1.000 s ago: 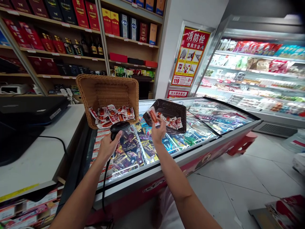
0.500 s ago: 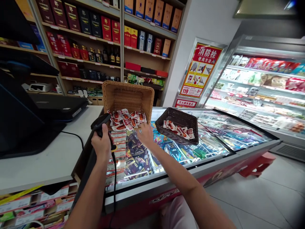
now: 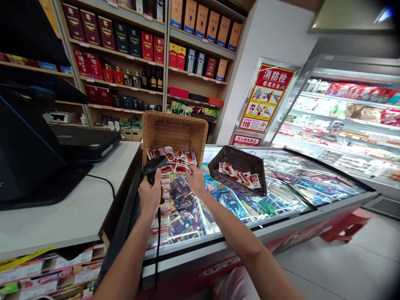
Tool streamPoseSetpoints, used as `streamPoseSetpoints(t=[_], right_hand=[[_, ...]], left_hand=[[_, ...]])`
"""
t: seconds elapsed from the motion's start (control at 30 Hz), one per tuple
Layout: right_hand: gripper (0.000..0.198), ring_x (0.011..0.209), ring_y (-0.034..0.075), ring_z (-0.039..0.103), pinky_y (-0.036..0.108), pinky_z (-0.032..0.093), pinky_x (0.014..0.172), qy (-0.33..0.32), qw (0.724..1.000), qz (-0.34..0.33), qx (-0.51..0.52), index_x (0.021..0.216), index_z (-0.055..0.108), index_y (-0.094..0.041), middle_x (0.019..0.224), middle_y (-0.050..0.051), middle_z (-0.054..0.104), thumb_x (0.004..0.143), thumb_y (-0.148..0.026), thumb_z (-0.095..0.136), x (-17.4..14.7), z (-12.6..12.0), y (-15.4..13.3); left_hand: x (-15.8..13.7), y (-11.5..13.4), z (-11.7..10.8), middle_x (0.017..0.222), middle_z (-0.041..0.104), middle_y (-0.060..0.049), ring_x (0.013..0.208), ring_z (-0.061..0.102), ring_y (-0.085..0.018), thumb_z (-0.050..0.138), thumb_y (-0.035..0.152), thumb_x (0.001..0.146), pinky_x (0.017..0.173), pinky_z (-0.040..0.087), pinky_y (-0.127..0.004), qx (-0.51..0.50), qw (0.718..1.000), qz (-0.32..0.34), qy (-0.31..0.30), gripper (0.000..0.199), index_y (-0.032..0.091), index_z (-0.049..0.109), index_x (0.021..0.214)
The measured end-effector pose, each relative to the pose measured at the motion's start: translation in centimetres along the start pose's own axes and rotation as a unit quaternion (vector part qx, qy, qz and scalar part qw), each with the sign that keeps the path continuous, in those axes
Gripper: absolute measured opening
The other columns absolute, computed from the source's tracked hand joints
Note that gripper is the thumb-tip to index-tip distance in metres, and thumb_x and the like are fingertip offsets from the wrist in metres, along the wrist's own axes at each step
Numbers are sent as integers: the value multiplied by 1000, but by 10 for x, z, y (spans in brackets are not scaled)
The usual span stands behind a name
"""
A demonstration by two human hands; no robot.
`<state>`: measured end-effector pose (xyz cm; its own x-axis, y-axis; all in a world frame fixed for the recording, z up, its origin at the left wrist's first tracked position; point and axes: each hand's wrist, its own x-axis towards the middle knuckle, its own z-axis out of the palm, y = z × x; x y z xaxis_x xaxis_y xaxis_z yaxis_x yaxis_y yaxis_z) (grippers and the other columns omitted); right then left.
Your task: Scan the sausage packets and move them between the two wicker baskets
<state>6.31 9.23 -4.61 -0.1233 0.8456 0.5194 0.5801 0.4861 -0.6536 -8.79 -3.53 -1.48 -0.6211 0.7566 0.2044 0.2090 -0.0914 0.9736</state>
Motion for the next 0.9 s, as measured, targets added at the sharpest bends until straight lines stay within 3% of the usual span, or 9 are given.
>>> streamPoseSetpoints(t=[0.17, 0.33, 0.43, 0.63, 0.9], right_hand=[[37, 75, 22, 70, 31, 53, 73, 82, 983, 62, 151, 106, 71, -19, 82, 4, 74, 98, -48, 50, -29, -49, 37], [50, 78, 24, 73, 33, 56, 70, 180, 951, 118, 222, 108, 66, -17, 94, 10, 76, 97, -62, 46, -40, -59, 59], [53, 85, 24, 73, 33, 57, 76, 212, 952, 108, 190, 110, 64, -18, 98, 12, 74, 100, -63, 39, -36, -59, 60], [42, 92, 25, 71, 36, 56, 83, 236, 953, 80, 172, 108, 65, -19, 101, 12, 74, 100, -53, 43, -35, -60, 58], [38, 88, 23, 70, 34, 55, 83, 218, 962, 62, 155, 105, 66, -19, 97, 10, 74, 100, -50, 46, -38, -62, 53]], left_hand=[[-11, 7, 10, 52, 59, -1, 53, 61, -23, 60, 68, 86, 52, 42, -30, 67, 996, 58, 5, 45, 25, 56, 73], [-18, 7, 20, 49, 55, 1, 41, 52, -18, 60, 74, 84, 45, 40, -29, 26, 994, 45, -91, 52, 25, 51, 70], [-19, 2, 25, 55, 57, 1, 42, 53, -16, 63, 76, 80, 43, 40, -29, 2, 990, 40, -135, 54, 24, 54, 73], [-23, 4, 30, 57, 57, 0, 43, 52, -15, 67, 79, 77, 40, 40, -28, -7, 986, 22, -167, 58, 21, 57, 75], [-25, 6, 30, 61, 57, 1, 42, 51, -13, 69, 76, 78, 38, 40, -26, -42, 982, 5, -185, 57, 21, 55, 76]])
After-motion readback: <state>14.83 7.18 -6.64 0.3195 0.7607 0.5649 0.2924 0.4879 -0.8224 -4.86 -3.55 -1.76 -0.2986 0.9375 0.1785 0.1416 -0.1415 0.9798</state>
